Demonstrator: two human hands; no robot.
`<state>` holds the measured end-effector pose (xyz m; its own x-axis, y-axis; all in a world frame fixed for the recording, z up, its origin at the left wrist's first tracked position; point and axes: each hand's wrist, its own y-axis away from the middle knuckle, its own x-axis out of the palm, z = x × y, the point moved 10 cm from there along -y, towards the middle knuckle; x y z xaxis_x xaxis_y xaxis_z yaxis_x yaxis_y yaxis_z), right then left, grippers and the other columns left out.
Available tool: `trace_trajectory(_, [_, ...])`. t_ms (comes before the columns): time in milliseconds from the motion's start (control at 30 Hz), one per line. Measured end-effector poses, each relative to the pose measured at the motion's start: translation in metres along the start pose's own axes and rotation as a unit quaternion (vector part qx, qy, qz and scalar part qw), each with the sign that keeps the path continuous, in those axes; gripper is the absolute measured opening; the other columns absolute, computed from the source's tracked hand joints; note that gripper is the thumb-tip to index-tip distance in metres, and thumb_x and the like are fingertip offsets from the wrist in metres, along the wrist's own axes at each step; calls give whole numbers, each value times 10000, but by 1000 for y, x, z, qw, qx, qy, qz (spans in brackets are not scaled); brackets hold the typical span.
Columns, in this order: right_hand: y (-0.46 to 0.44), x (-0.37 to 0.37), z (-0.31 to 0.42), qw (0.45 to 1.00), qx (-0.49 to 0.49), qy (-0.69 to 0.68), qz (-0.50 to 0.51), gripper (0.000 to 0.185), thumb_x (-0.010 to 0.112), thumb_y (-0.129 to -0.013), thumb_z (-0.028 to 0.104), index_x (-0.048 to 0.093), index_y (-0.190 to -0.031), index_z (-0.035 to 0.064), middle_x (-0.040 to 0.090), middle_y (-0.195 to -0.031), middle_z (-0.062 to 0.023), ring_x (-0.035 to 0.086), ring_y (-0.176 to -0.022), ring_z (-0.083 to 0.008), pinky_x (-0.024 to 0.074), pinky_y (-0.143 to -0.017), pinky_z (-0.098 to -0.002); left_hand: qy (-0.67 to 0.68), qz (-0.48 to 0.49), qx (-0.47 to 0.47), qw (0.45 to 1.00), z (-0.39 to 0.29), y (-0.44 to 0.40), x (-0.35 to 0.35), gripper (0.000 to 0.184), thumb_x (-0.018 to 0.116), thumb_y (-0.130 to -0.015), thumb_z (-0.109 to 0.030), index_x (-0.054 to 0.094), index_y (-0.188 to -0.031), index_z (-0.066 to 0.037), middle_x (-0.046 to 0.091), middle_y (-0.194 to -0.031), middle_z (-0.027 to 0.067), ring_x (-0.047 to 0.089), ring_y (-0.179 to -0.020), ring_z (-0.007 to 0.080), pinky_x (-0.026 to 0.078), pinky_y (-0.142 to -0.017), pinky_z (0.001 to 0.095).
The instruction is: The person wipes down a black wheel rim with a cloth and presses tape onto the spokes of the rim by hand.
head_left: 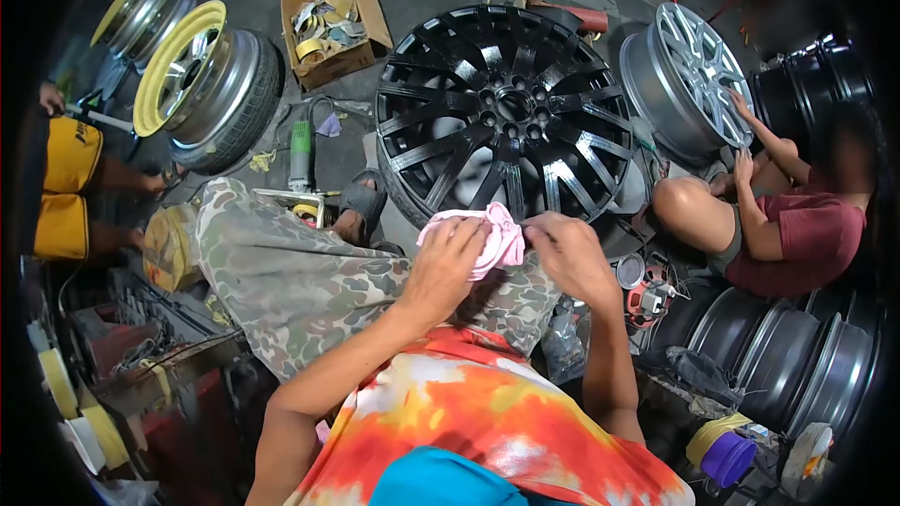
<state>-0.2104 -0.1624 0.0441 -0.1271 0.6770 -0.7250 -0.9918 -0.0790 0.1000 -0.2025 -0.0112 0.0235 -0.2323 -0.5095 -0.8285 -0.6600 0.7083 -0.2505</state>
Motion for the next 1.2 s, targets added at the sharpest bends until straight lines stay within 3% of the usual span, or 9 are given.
trace_trajectory(100, [31,-28,-30,984,123,-69,-110,233,617,-1005,106,719,-1156,-40,722,-1009,-233,715,-899,-395,546,-787,-405,-99,24,28,994,-28,-14,35,406,659,-789,-85,660,-1179,28,597,-1217,152,543,-1161,321,453,-974,439])
trace_trajectory(200, [59,-38,-50,967,134,-98,-193,232,618,-1035,124,714,-1151,-52,677,-878,-175,626,-731,-196,497,-698,-313,-155,64,31,985,-31,-26,50,303,661,-784,-98,651,-1065,14,570,-1119,162,544,-1028,309,458,-890,433])
trace_trajectory(300, [77,-48,-46,953,113,-82,-270,230,612,-1045,121,709,-1150,-60,634,-825,-145,534,-695,-134,460,-653,-297,-113,33,85,989,-23,-18,36,338,667,-792,-84,637,-1115,13,571,-1119,156,561,-1056,318,471,-894,425])
trace_trajectory(733, [124,-47,-42,946,98,-7,-308,209,626,-1024,104,715,-1135,-48,716,-949,-201,670,-760,-326,517,-707,-391,-138,78,35,987,-34,-25,50,391,736,-714,-48,630,-1087,1,561,-1110,152,583,-1079,312,523,-858,414])
trace_trajectory(833, [133,-44,-39,944,122,-34,-304,224,656,-1011,102,732,-1163,-43,719,-900,-155,628,-765,-171,495,-704,-315,-199,133,23,971,-17,-11,28,464,729,-767,-67,598,-1202,25,621,-1079,165,656,-1019,324,557,-797,420])
trace_trajectory(933, [142,-41,-36,947,137,-21,-289,217,682,-988,101,743,-1147,-34,679,-845,-119,580,-717,-150,459,-655,-313,-240,127,33,962,-8,1,24,543,713,-807,-91,546,-1299,67,680,-1025,190,721,-886,318,574,-665,400])
trace_trajectory(1067, [155,-41,-28,946,121,-13,-299,208,699,-970,103,755,-1125,-24,639,-810,-92,532,-678,-144,426,-624,-315,-191,157,16,969,-18,-11,62,477,720,-787,-88,577,-1185,133,714,-848,224,754,-765,277,577,-587,343])
trace_trajectory(1133, [156,-41,-26,946,113,-5,-302,180,693,-959,100,752,-1077,-23,661,-856,-156,618,-685,-273,482,-652,-368,-145,177,-15,973,-13,-27,78,565,702,-778,-74,527,-1255,172,722,-843,254,752,-784,344,587,-632,428])
trace_trajectory(1200, [151,-35,-31,949,105,-11,-297,178,692,-956,98,755,-1078,-16,665,-858,-160,623,-686,-268,485,-653,-369,-127,192,-14,973,-5,-39,77,610,707,-781,-88,515,-1303,164,730,-863,255,753,-801,356,589,-654,445])
